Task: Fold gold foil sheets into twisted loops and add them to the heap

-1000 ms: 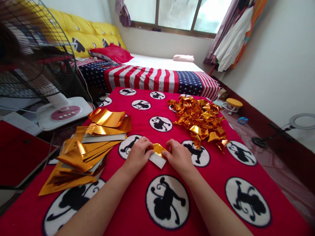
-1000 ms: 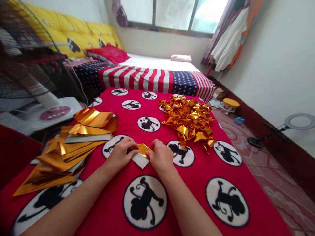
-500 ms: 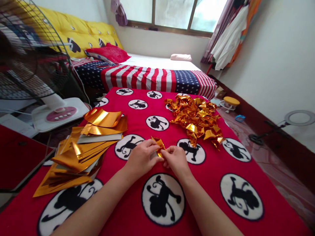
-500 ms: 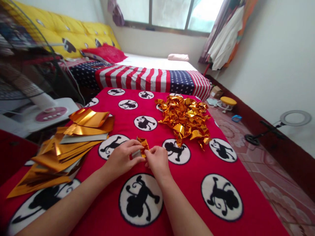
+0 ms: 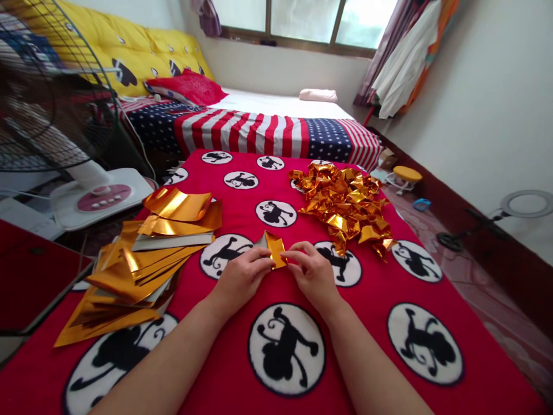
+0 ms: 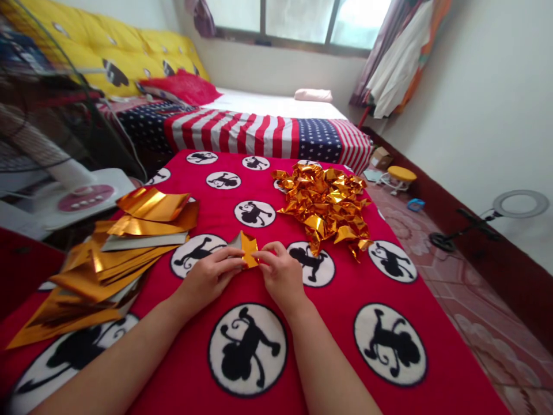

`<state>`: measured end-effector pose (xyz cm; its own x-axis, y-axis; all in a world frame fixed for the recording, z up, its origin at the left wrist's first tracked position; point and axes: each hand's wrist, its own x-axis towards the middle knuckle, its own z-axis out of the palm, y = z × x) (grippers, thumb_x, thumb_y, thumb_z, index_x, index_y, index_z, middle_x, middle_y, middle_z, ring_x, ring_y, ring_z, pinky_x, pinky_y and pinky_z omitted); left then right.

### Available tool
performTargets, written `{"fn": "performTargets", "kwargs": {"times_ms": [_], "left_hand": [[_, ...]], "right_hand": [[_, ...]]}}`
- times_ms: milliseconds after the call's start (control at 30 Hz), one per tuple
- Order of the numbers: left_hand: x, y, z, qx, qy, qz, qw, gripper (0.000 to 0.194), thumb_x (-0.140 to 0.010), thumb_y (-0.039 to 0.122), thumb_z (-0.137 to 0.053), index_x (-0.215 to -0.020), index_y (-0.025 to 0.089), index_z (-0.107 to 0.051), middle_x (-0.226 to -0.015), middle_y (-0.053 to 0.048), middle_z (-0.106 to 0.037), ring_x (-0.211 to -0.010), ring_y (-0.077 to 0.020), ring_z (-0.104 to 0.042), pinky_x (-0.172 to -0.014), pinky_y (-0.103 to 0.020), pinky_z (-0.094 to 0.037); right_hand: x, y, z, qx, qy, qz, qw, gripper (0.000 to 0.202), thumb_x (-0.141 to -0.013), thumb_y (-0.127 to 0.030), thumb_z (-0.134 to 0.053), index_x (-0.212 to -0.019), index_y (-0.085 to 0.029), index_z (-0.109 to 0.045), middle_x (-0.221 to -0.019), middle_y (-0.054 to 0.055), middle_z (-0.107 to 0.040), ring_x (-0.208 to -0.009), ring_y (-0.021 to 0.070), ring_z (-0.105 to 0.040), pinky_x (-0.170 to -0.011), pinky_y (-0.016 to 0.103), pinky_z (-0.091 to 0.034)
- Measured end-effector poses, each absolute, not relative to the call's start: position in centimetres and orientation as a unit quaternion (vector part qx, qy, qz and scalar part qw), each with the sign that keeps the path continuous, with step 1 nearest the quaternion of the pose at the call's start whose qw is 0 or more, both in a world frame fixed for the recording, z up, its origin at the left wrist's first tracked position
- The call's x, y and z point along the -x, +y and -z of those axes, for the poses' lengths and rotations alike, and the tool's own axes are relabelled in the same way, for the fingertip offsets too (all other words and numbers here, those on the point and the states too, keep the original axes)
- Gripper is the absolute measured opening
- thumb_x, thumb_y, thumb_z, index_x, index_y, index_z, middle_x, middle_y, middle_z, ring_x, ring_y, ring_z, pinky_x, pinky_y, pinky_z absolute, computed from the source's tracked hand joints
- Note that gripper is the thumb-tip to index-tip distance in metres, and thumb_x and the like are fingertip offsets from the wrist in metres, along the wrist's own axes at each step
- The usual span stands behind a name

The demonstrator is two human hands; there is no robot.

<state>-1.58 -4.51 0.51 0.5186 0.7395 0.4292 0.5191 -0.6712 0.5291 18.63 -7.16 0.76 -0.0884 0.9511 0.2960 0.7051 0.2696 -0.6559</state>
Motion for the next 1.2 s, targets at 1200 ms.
{"fn": "performTargets", "kwargs": {"times_ms": [1200], "left_hand": [[2.1,-4.3,-1.9,-0.794,0.38,-0.423,0.214,0.016,-0.084,0.015,-0.058,-0.097,0.02,-0.066,-0.099,-0.006,-0.065,-0.095,-0.017,-0.061,-0.087,-0.029,-0.049]], "right_hand": [[-17.4,-6.4,-0.6,0.508,-0.756,-0.097,0.401,0.017,-0.09,-0.021,-0.057,-0.092,-0.026,-0.073,-0.101,0.005,-0.064,-0.093,0.0165,-0.058,-0.081,0.028,-0.047]]}}
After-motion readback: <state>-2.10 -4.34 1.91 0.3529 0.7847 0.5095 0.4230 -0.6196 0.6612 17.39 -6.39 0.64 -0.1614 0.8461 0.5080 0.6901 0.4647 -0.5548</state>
